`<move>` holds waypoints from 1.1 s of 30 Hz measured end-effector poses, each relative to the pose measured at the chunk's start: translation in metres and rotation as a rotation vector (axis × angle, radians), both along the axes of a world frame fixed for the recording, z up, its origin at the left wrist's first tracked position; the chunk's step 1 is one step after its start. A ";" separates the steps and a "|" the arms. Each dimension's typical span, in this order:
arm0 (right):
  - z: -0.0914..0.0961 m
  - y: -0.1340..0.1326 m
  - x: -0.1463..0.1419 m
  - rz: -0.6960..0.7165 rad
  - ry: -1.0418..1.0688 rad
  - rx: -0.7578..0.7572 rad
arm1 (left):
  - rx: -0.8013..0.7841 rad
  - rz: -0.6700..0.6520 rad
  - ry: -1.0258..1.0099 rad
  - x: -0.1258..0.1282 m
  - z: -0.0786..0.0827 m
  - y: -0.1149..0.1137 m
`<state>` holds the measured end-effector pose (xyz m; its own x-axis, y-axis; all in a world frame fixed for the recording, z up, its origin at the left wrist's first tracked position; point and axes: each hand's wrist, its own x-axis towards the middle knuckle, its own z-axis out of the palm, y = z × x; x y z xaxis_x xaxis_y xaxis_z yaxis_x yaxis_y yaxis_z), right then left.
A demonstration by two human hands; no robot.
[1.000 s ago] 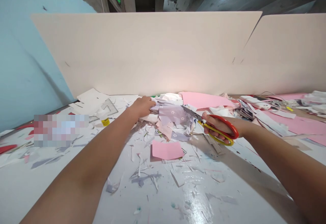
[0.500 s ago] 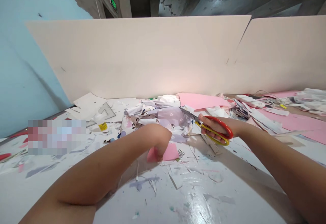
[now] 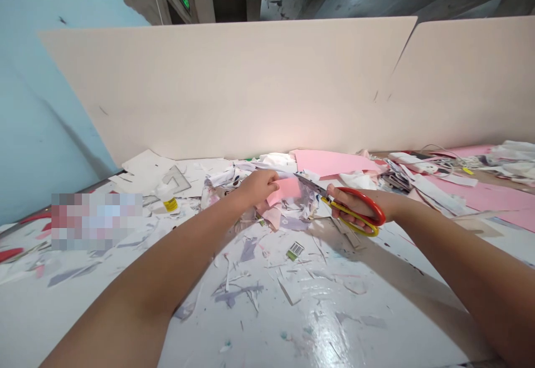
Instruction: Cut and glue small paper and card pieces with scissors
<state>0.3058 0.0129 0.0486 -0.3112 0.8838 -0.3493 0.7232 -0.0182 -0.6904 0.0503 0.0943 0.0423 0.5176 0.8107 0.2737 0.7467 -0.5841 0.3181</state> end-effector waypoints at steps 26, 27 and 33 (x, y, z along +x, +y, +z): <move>0.018 -0.006 -0.004 0.014 0.154 -0.139 | -0.118 -0.007 0.238 -0.021 0.038 -0.005; 0.020 -0.007 -0.004 0.019 0.150 -0.139 | -0.041 -0.013 0.208 -0.016 0.033 -0.006; 0.021 -0.006 0.000 0.028 0.163 -0.147 | 0.228 0.008 0.400 -0.006 0.009 -0.003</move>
